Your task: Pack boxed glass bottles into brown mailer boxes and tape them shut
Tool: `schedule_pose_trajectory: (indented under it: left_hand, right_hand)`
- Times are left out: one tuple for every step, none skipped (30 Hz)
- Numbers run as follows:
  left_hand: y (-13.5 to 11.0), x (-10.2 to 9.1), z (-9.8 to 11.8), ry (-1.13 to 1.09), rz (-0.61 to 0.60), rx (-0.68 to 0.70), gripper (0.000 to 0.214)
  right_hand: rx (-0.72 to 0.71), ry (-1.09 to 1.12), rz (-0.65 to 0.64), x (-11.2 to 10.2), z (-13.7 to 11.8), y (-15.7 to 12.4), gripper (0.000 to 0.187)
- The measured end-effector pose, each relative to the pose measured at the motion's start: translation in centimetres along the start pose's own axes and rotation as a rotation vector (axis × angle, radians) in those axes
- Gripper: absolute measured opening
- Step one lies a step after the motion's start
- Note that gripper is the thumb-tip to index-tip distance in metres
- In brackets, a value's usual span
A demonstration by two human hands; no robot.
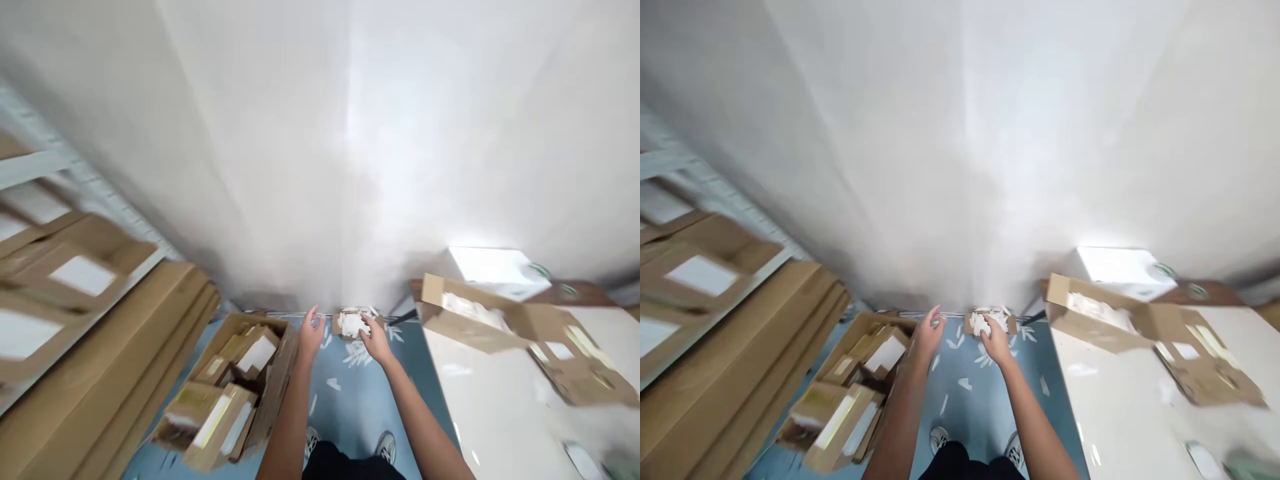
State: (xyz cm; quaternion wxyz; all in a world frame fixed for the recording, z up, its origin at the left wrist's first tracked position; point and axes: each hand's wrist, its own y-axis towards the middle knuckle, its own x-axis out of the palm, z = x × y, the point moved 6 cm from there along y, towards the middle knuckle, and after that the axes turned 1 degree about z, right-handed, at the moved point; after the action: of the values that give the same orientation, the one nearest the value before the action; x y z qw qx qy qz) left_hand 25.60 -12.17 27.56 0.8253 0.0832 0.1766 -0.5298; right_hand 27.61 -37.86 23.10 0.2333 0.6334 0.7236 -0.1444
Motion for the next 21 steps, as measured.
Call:
schedule_pose_trajectory:
  left_hand:
    - [-0.6, 3.6, 1.9, 0.003, -0.063, 0.033, 0.045]
    - [-1.5, 7.2, 3.7, 0.003, -0.125, 0.068, 0.045]
    - [-2.5, 10.6, 5.4, 0.002, -0.183, 0.097, 0.045]
    - [-3.6, 13.8, 6.8, 0.002, -0.237, 0.123, 0.045]
    - [-4.8, 16.9, 8.2, 0.001, -0.286, 0.145, 0.046]
    - [-6.1, 19.8, 9.4, 0.0, -0.331, 0.166, 0.046]
    - [-7.3, 22.6, 10.6, -0.001, -0.374, 0.186, 0.045]
    - [-8.6, 25.2, 11.7, 0.001, -0.419, 0.207, 0.045]
    - [-9.9, 27.8, 12.7, 0.003, -0.468, 0.228, 0.044]
    - [-11.2, 30.3, 13.8, 0.008, -0.518, 0.25, 0.044]
    - [-12.6, 32.6, 14.8, 0.015, -0.568, 0.273, 0.044]
    - [-13.9, 34.8, 15.9, 0.022, -0.618, 0.298, 0.044]
    - [-15.3, 36.8, 16.9, 0.031, -0.667, 0.324, 0.043]
    - [-16.6, 38.7, 17.9, 0.039, -0.714, 0.352, 0.044]
    - [-17.9, 40.4, 18.9, 0.046, -0.76, 0.381, 0.044]
    - [-19.2, 41.9, 19.7, 0.05, -0.804, 0.409, 0.044]
    - [-20.3, 43.3, 20.5, 0.05, -0.846, 0.435, 0.044]
    - [-21.4, 44.5, 21.1, 0.046, -0.883, 0.457, 0.044]
    - [-22.3, 45.7, 21.5, 0.042, -0.92, 0.476, 0.045]
    - [-23.1, 46.8, 21.8, 0.038, -0.955, 0.489, 0.044]
    - [-23.8, 47.8, 22.0, 0.038, -0.988, 0.499, 0.044]
  right_hand:
    - [0.03, 0.005, 0.061, -3.2, 1.5, -0.9, 0.057]
    - [0.059, 0.008, 0.12, -6.3, 3.0, -1.9, 0.057]
    - [0.09, 0.01, 0.175, -9.3, 4.5, -3.0, 0.056]
    - [0.125, 0.013, 0.228, -12.1, 6.0, -4.2, 0.055]
    - [0.159, 0.018, 0.279, -14.9, 7.4, -5.4, 0.054]
    - [0.192, 0.023, 0.328, -17.4, 8.8, -6.7, 0.054]
    - [0.227, 0.026, 0.376, -19.9, 10.1, -8.1, 0.054]
    - [0.263, 0.027, 0.425, -22.3, 11.3, -9.5, 0.054]
    - [0.296, 0.027, 0.475, -24.6, 12.3, -10.9, 0.054]
    - [0.325, 0.028, 0.524, -26.8, 13.3, -12.3, 0.054]
    - [0.352, 0.03, 0.571, -28.9, 14.1, -13.8, 0.055]
    - [0.377, 0.033, 0.618, -30.8, 14.8, -15.2, 0.055]
    - [0.401, 0.036, 0.664, -32.6, 15.4, -16.6, 0.055]
    - [0.425, 0.037, 0.707, -34.2, 15.9, -18.0, 0.055]
    - [0.448, 0.037, 0.748, -35.7, 16.3, -19.3, 0.055]
    - [0.471, 0.037, 0.787, -37.1, 16.7, -20.5, 0.055]
    - [0.49, 0.036, 0.824, -38.2, 17.0, -21.7, 0.055]
    - [0.507, 0.035, 0.861, -39.3, 17.3, -22.8, 0.055]
    - [0.524, 0.037, 0.895, -40.1, 17.6, -23.9, 0.054]
    - [0.54, 0.04, 0.927, -40.9, 17.8, -24.8, 0.054]
    - [0.559, 0.045, 0.956, -41.4, 18.2, -25.7, 0.054]
